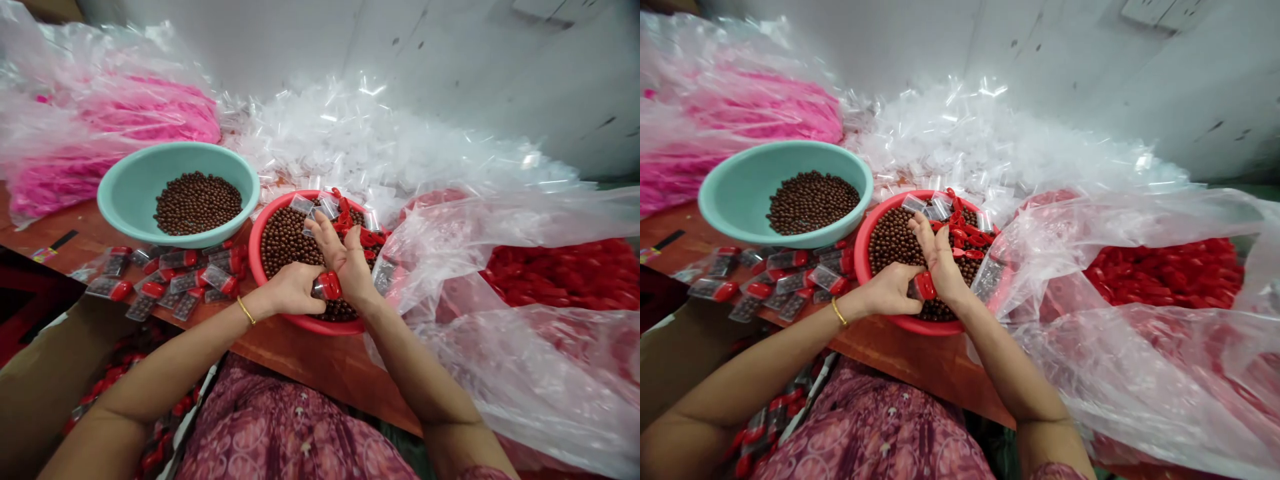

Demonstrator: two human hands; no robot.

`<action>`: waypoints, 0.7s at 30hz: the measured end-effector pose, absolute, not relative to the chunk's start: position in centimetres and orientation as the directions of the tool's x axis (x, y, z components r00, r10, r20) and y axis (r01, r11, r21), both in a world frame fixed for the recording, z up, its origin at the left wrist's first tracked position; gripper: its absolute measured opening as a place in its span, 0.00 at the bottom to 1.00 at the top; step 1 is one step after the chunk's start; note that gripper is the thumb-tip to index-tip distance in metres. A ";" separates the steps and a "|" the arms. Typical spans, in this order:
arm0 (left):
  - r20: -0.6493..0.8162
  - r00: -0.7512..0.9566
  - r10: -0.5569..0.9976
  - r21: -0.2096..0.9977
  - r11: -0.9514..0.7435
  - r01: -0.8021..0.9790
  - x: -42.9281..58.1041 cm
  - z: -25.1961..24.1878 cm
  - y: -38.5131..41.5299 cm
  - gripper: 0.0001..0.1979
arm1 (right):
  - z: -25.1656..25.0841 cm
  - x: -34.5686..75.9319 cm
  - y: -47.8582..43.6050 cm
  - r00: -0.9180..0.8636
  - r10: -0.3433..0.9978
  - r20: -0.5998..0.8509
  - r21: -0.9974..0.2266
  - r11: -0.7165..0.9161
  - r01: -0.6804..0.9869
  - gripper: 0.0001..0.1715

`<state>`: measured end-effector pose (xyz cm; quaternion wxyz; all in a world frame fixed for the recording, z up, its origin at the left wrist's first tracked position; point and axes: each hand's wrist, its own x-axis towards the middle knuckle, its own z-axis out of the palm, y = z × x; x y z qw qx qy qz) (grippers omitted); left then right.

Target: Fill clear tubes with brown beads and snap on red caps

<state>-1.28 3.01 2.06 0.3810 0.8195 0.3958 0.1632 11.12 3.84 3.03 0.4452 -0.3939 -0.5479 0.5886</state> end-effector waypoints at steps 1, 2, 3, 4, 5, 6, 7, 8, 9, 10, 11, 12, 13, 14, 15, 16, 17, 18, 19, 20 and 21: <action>-0.055 0.632 0.773 0.728 -0.402 0.555 -1.2 2.2 3.0 0.07 | 3.0 11.1 3.7 -0.290 0.955 0.061 -0.996 0.040 -0.077 0.48; -0.074 0.630 0.773 0.703 -0.408 0.583 -1.2 2.4 3.0 0.07 | 2.9 11.1 3.6 -0.303 0.949 0.090 -0.996 0.076 -0.056 0.48; -0.094 0.629 0.772 0.677 -0.414 0.609 -1.1 2.6 3.0 0.07 | 2.8 11.2 3.5 -0.331 0.938 0.103 -0.995 0.097 -0.033 0.48; -0.113 0.630 0.768 0.652 -0.422 0.630 -1.1 2.7 2.9 0.08 | 2.6 11.2 3.3 -0.365 0.925 0.101 -0.994 0.104 -0.010 0.47; -0.131 0.636 0.760 0.628 -0.433 0.647 -1.1 2.8 2.9 0.08 | 2.5 11.3 3.2 -0.394 0.914 0.094 -0.994 0.107 0.013 0.47; -0.148 0.643 0.751 0.603 -0.447 0.661 -1.2 2.8 2.9 0.08 | 2.3 11.3 3.1 -0.412 0.906 0.092 -0.992 0.119 0.040 0.45; -0.159 0.651 0.743 0.578 -0.464 0.671 -1.2 2.8 2.9 0.08 | 2.1 11.4 3.0 -0.421 0.901 0.105 -0.985 0.153 0.083 0.44; -0.161 0.658 0.735 0.556 -0.484 0.676 -1.2 2.7 2.9 0.09 | 1.9 11.4 3.0 -0.422 0.897 0.133 -0.966 0.212 0.145 0.43; -0.154 0.664 0.732 0.536 -0.502 0.678 -1.2 2.6 3.0 0.08 | 1.7 11.4 3.0 -0.417 0.893 0.172 -0.933 0.284 0.223 0.42; -0.142 0.662 0.736 0.514 -0.517 0.685 -1.2 2.4 3.0 0.08 | 1.6 11.4 3.1 -0.405 0.888 0.216 -0.883 0.354 0.306 0.41; -0.126 0.654 0.746 0.490 -0.526 0.695 -1.2 2.2 3.0 0.08 | 1.4 11.3 3.1 -0.391 0.885 0.254 -0.829 0.407 0.383 0.42; -0.109 0.643 0.758 0.464 -0.533 0.707 -1.1 2.1 3.0 0.08 | 1.4 11.2 3.2 -0.374 0.883 0.283 -0.785 0.438 0.438 0.42; -0.092 0.630 0.771 0.436 -0.538 0.722 -1.0 2.0 3.0 0.09 | 1.3 11.1 3.3 -0.352 0.883 0.311 -0.761 0.453 0.464 0.41; -0.069 0.615 0.785 0.406 -0.541 0.736 -0.9 2.0 2.8 0.10 | 1.4 11.2 3.3 -0.327 0.882 0.339 -0.757 0.463 0.461 0.40; -0.035 0.600 0.799 0.380 -0.545 0.747 -0.9 2.1 2.6 0.10 | 1.5 11.3 3.4 -0.301 0.880 0.368 -0.764 0.471 0.441 0.39; 0.013 0.582 0.813 0.357 -0.548 0.757 -1.1 2.3 2.3 0.10 | 1.8 11.7 3.5 -0.275 0.878 0.393 -0.770 0.477 0.423 0.37; 0.071 0.556 0.828 0.332 -0.545 0.770 -1.4 2.6 2.0 0.09 | 2.0 12.2 3.5 -0.257 0.877 0.407 -0.766 0.481 0.427 0.36; 0.134 0.513 0.848 0.303 -0.528 0.793 -2.0 2.9 1.6 0.07 | 2.3 13.0 3.7 -0.249 0.879 0.407 -0.742 0.477 0.471 0.34; 0.192 0.462 0.866 0.267 -0.500 0.824 -3.0 3.2 1.2 0.06 | 2.6 14.0 3.8 -0.245 0.886 0.394 -0.689 0.462 0.559 0.31; 0.231 0.413 0.881 0.222 -0.461 0.859 -4.3 3.5 0.8 0.06 | 2.8 15.1 4.0 -0.247 0.894 0.373 -0.599 0.436 0.672 0.27; 0.240 0.373 0.896 0.171 -0.417 0.893 -5.8 3.7 0.4 0.07 | 2.8 16.2 4.2 -0.250 0.902 0.353 -0.475 0.403 0.782 0.22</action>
